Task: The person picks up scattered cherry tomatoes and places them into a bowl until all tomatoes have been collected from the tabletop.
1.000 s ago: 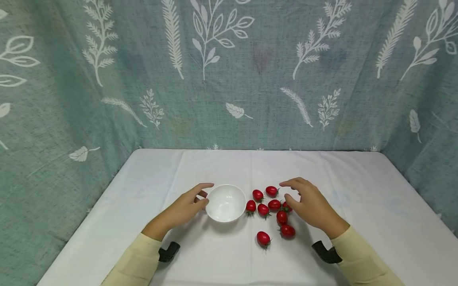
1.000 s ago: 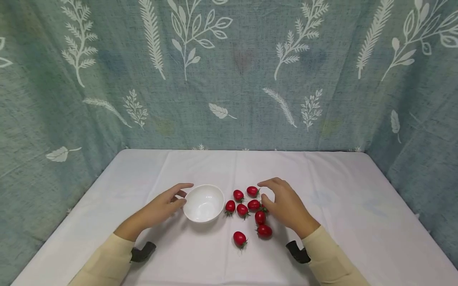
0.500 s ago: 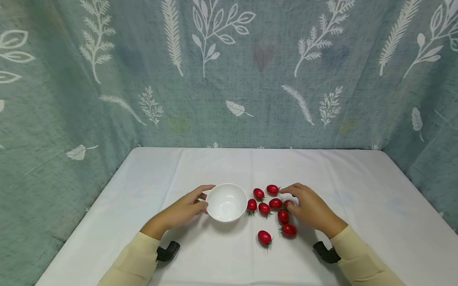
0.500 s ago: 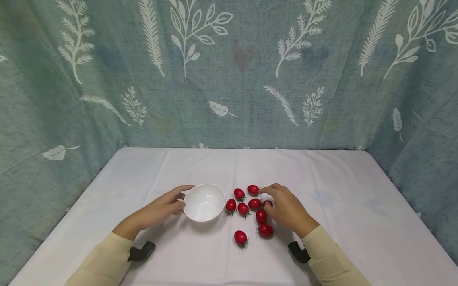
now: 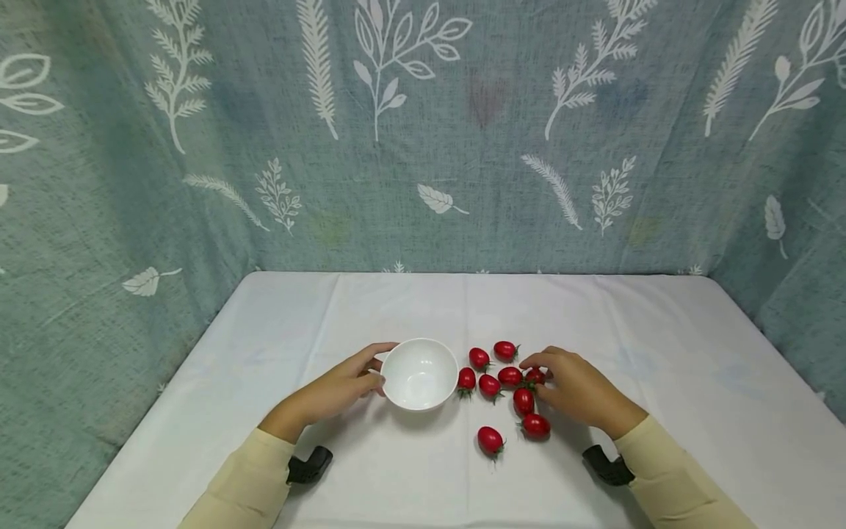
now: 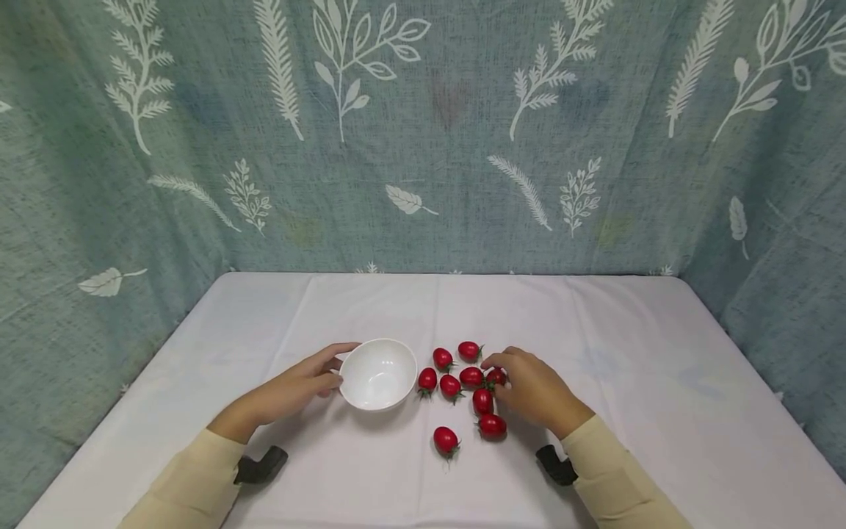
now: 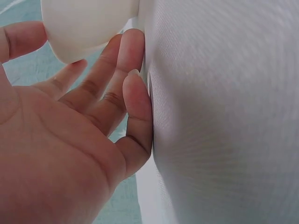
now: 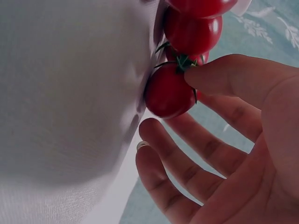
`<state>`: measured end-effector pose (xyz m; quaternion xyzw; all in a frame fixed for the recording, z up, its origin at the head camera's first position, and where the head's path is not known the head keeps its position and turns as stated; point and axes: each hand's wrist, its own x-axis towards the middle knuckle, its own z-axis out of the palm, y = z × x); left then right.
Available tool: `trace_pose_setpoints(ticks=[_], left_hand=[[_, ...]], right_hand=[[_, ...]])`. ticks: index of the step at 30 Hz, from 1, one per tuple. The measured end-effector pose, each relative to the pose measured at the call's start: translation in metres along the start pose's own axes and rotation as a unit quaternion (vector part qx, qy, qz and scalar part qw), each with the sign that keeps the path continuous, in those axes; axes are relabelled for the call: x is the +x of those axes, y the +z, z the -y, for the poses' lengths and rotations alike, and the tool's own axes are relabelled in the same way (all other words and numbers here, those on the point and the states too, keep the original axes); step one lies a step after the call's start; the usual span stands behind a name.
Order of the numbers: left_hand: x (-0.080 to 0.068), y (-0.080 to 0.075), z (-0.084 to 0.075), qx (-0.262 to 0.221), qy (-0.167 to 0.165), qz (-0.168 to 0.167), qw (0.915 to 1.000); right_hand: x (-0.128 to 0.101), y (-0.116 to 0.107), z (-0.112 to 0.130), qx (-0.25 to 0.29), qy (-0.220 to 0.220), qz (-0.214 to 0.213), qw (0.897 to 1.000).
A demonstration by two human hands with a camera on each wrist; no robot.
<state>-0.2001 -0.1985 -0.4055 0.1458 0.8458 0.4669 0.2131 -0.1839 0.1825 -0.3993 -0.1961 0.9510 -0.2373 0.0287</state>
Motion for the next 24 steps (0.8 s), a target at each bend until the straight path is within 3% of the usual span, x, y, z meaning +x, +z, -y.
trace_pose_setpoints(ticks=[14,24], left_hand=[[-0.0005,-0.0006,0.0013,0.001,0.007,0.007,1.0000],[-0.0016,0.0003,-0.0024,0.007,0.009,0.007,0.9999]], right_hand=[[0.0026,-0.0027,-0.0014,-0.019,0.025,0.000,1.000],[-0.0009,-0.0085,0.0029,-0.035,0.012,-0.039,0.999]])
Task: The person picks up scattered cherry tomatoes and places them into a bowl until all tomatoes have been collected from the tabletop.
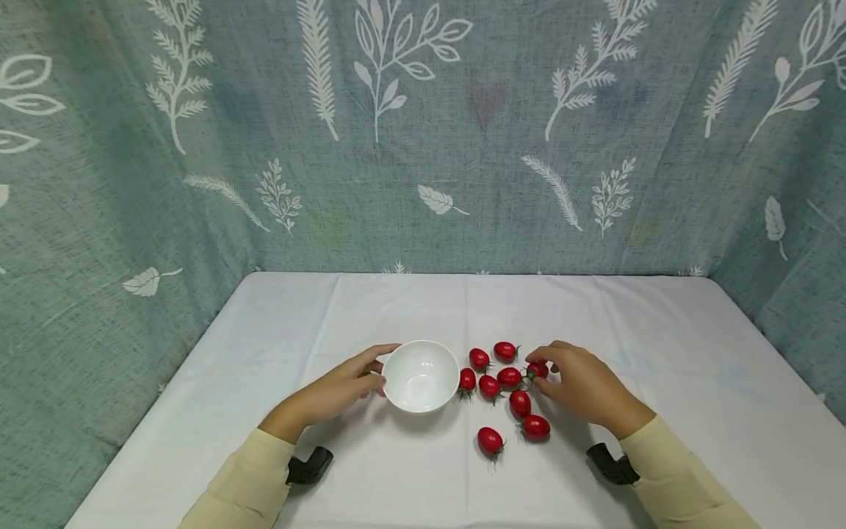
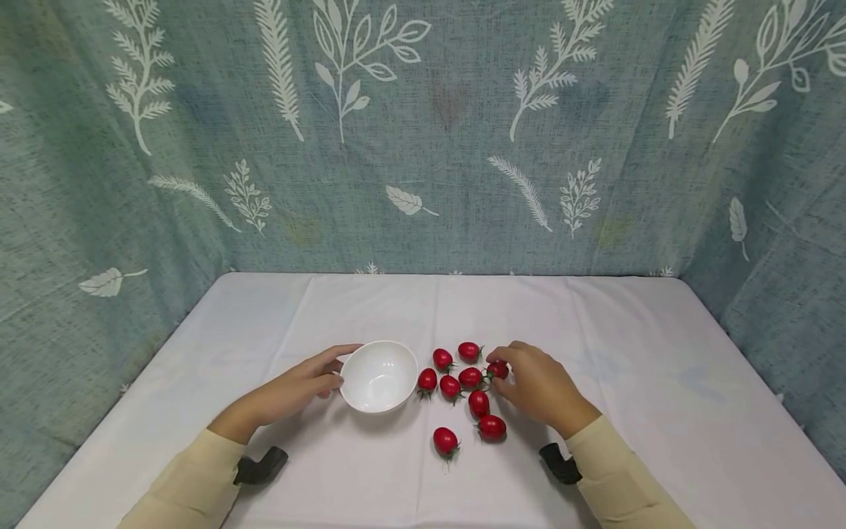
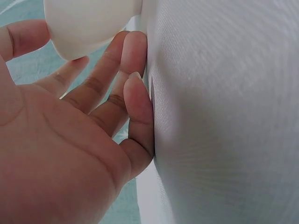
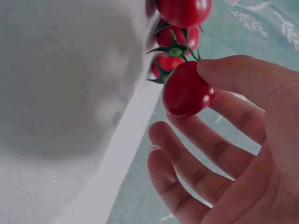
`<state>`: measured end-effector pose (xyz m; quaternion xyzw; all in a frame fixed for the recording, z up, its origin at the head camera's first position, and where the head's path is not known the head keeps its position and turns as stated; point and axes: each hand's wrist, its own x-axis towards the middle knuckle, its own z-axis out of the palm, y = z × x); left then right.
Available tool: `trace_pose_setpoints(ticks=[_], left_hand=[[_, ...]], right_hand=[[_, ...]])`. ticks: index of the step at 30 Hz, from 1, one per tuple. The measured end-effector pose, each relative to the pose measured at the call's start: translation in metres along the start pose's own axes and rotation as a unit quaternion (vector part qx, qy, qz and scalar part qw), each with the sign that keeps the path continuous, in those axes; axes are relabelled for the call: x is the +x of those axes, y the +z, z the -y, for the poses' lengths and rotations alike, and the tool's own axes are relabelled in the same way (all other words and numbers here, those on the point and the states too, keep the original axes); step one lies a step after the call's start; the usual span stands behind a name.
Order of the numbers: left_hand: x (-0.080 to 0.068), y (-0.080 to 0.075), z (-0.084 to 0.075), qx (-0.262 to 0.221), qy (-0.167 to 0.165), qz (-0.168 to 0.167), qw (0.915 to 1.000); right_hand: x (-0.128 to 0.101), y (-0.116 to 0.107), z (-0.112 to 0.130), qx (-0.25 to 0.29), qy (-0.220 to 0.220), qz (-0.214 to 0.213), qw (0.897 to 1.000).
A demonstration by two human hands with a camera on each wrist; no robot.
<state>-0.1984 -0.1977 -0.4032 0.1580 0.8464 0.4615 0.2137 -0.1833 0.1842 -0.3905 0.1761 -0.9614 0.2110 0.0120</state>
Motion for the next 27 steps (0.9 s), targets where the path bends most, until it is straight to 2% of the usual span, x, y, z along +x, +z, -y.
trace_pose_setpoints(ticks=[18,27], left_hand=[[0.002,0.001,0.001,0.002,0.002,0.002,1.0000],[0.000,0.001,0.002,0.003,0.001,0.008,1.0000]], right_hand=[[-0.009,-0.004,0.023,-0.003,-0.048,-0.070,0.996],[-0.015,-0.005,0.037,-0.008,-0.080,-0.115,0.990]])
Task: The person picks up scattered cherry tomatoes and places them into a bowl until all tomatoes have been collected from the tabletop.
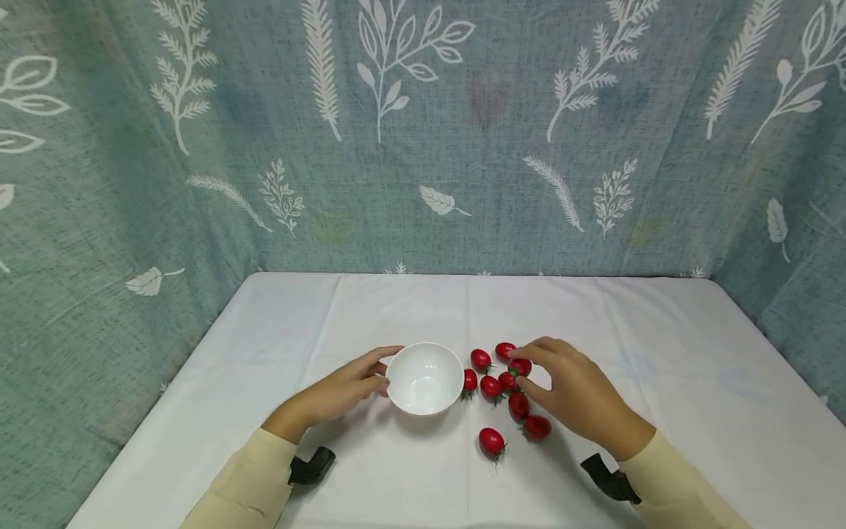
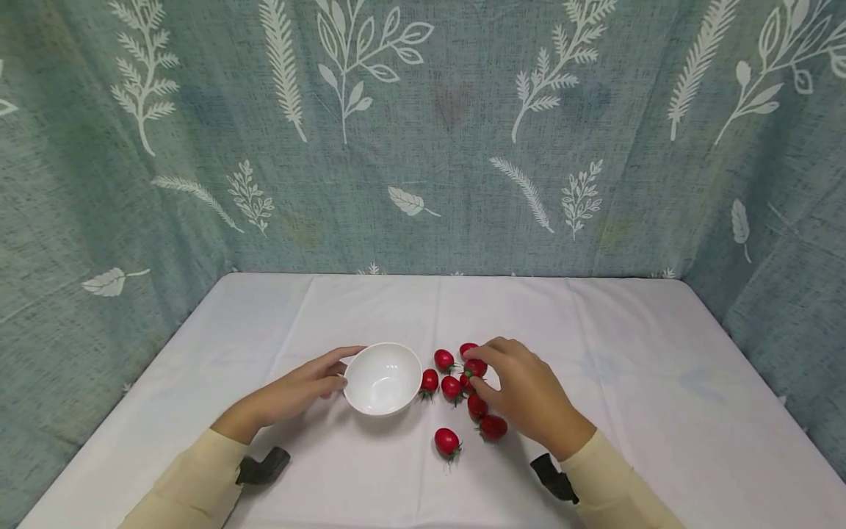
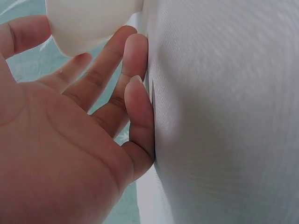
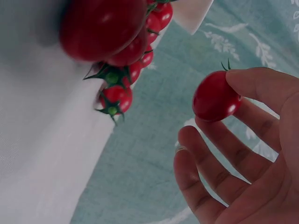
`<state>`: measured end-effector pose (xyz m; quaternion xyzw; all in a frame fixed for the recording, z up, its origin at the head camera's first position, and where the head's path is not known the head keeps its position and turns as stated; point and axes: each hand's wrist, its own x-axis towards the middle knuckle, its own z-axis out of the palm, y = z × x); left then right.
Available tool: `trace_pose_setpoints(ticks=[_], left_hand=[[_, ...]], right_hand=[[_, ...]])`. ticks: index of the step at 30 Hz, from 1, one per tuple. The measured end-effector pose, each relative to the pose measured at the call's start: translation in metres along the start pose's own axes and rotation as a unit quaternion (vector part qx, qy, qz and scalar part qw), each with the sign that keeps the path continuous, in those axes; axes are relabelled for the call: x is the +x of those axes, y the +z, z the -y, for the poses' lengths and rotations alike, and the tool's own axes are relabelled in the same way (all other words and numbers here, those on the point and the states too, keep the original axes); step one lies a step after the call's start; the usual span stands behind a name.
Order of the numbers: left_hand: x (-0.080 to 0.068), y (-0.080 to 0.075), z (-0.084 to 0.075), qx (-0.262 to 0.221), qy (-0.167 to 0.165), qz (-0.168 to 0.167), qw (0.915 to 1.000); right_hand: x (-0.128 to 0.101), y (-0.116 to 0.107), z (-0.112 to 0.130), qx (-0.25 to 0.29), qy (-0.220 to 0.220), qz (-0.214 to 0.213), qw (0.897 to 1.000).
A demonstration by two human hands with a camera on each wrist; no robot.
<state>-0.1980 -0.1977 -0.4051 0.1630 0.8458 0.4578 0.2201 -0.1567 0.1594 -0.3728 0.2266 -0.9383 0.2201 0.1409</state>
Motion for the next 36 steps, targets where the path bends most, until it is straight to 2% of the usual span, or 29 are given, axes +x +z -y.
trace_pose_setpoints(ticks=[6,14,27,36], left_hand=[[0.000,-0.001,0.002,0.008,0.003,0.004,1.0000],[0.000,0.001,0.000,-0.005,0.009,0.008,0.9999],[-0.001,0.001,0.001,-0.010,0.013,0.010,0.9998],[-0.001,0.001,0.001,-0.006,0.007,0.012,0.9999]], right_hand=[[-0.003,-0.001,0.010,0.001,-0.031,-0.020,0.999],[-0.003,0.003,0.021,0.017,-0.069,-0.035,0.997],[0.013,0.017,0.042,0.032,-0.110,-0.012,0.993],[0.025,0.034,0.051,0.044,-0.116,0.019,0.992]])
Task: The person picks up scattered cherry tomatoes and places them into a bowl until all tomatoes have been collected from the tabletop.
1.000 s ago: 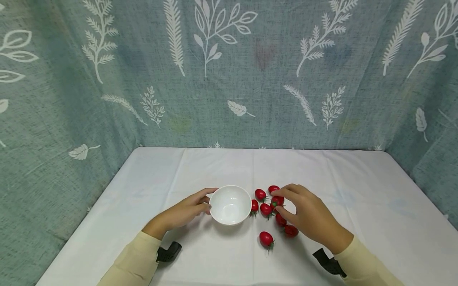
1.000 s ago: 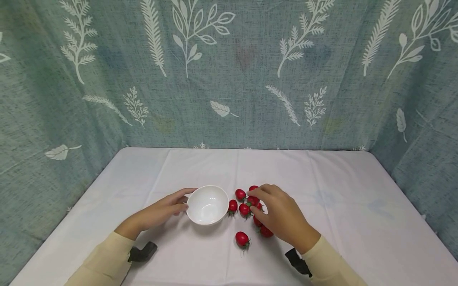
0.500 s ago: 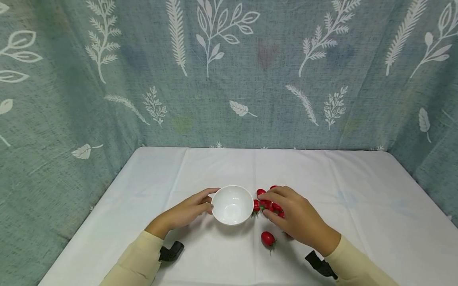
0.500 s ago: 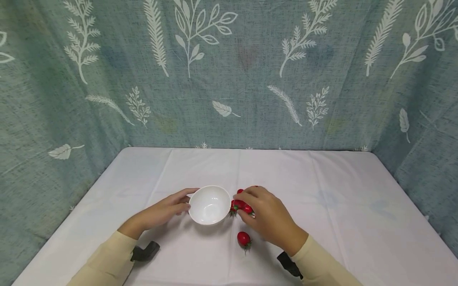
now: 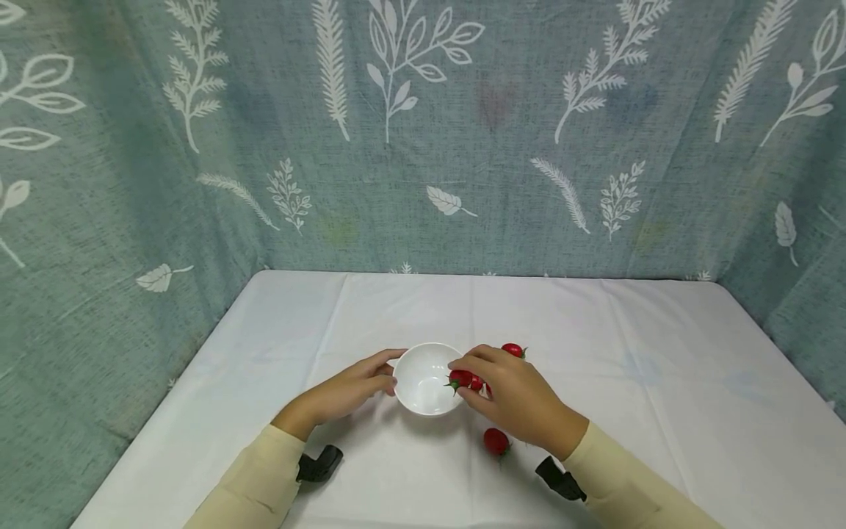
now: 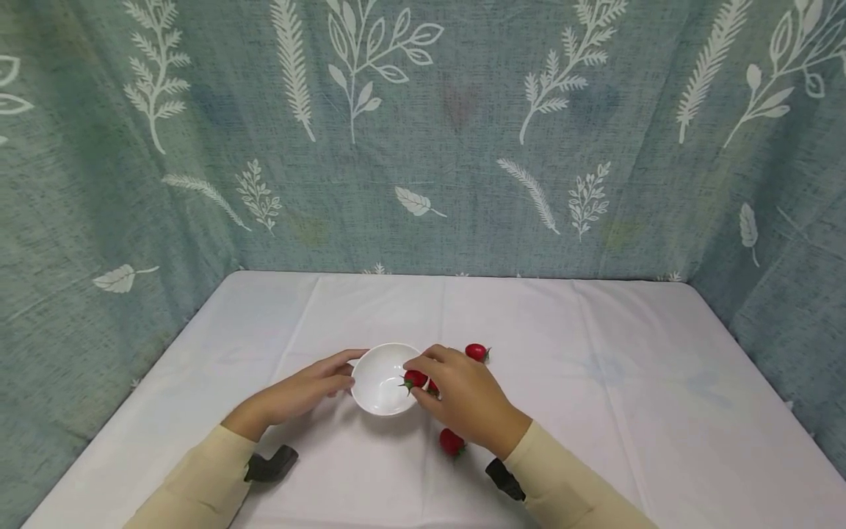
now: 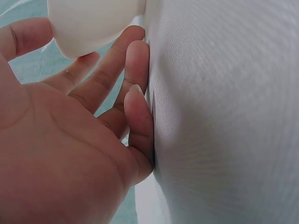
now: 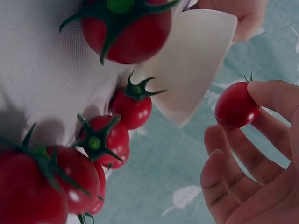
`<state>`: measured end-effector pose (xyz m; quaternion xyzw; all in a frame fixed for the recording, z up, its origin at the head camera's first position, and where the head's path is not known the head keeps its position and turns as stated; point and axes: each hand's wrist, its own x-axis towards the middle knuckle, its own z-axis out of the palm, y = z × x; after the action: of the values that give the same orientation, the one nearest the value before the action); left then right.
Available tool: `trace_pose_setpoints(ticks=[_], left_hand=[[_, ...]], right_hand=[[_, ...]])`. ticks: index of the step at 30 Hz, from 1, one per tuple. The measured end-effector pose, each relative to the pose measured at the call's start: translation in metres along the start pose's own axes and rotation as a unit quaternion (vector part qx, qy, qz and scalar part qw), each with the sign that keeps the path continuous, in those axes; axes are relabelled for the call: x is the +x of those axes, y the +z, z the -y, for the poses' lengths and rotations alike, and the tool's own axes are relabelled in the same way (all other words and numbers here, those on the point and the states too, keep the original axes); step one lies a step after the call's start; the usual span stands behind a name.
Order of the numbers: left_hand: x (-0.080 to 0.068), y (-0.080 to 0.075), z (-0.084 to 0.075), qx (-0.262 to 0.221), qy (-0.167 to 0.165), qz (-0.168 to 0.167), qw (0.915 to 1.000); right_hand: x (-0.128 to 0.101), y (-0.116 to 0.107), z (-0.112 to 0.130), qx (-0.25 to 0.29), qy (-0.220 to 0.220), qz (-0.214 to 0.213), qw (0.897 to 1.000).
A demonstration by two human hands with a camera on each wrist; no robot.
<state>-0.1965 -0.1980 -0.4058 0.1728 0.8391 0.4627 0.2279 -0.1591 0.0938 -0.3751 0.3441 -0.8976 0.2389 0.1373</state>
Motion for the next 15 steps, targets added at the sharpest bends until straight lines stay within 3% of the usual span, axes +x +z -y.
trace_pose_setpoints(ticks=[15], left_hand=[[0.003,0.001,0.005,-0.012,-0.007,-0.007,0.9999]], right_hand=[[0.017,0.017,-0.004,0.000,0.056,0.056,0.997]])
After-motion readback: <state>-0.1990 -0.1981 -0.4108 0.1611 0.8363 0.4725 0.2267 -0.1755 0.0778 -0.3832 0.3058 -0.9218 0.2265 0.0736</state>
